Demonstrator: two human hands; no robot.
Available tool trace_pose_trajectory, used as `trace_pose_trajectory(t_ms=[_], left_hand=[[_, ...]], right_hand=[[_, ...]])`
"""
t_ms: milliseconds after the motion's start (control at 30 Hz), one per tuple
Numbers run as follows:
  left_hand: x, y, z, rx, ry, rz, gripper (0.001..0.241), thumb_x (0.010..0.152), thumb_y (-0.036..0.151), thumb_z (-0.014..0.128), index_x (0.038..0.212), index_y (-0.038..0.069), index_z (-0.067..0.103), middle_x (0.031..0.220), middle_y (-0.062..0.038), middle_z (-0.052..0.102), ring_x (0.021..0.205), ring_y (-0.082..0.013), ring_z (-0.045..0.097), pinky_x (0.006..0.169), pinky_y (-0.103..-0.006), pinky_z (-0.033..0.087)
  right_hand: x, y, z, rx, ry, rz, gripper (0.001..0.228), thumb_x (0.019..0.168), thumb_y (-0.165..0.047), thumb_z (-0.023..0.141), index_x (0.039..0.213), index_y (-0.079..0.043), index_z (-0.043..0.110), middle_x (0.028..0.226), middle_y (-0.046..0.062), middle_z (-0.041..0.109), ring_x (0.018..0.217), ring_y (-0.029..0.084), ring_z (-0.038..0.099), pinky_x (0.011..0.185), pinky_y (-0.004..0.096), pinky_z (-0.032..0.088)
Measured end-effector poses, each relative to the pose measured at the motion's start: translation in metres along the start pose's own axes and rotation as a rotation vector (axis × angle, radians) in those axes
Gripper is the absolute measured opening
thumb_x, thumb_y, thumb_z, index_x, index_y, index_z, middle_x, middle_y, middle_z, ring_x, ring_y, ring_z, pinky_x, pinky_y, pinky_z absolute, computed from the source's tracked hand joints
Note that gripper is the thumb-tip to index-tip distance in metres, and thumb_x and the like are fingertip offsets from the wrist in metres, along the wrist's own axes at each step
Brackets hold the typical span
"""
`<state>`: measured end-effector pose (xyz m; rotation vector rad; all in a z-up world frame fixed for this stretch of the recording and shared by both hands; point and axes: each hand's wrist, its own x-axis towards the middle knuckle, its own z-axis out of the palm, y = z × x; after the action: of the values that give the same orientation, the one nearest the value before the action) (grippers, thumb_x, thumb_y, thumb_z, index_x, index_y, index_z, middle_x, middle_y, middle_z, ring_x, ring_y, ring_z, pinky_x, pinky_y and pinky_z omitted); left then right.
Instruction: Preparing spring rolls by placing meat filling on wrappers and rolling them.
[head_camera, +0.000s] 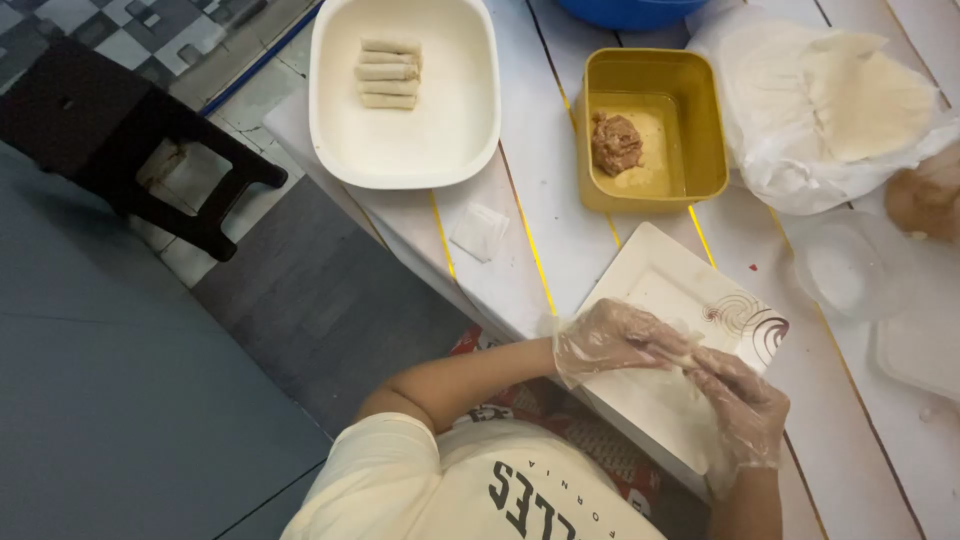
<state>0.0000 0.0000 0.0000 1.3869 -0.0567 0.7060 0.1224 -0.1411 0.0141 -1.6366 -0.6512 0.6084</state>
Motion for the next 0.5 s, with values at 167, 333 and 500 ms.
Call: trace_pose_trajectory(t_ms=[167,333,500], left_hand=[[0.002,0.014,-0.009,0.042,0.045,-0.127,0.018,0.072,0.018,0.065,0.086,0.007,0.063,0.085,-0.007,0.063,0.078,-0.011,0.059,0.073,-0.0196,0.049],[0.002,0.015,-0.013,0.015,0.036,-0.146,0.014,0.074,0.019,0.064,0.08,0.007,0.061,0.077,-0.002,0.061,0.073,-0.0065,0.054,0.067,-0.0182,0.044],[0.002,0.019,-0.009,0.177,0.02,-0.244,0.022,0.074,0.021,0.066,0.091,0.007,0.064,0.086,-0.011,0.064,0.085,-0.0218,0.061,0.07,-0.0251,0.049]], right_hand=[[0.002,-0.021,0.007,-0.028,-0.199,-0.26,0.023,0.067,0.007,0.061,0.089,0.002,0.058,0.096,0.018,0.059,0.09,0.024,0.058,0.075,0.026,0.05],[0.001,-0.023,0.015,0.033,-0.196,-0.262,0.017,0.064,0.005,0.063,0.079,-0.001,0.059,0.097,0.019,0.058,0.094,0.025,0.058,0.084,0.029,0.051],[-0.002,-0.03,0.017,-0.154,-0.097,-0.172,0.026,0.064,-0.006,0.071,0.084,0.007,0.061,0.087,0.023,0.06,0.085,0.035,0.059,0.073,0.039,0.047]])
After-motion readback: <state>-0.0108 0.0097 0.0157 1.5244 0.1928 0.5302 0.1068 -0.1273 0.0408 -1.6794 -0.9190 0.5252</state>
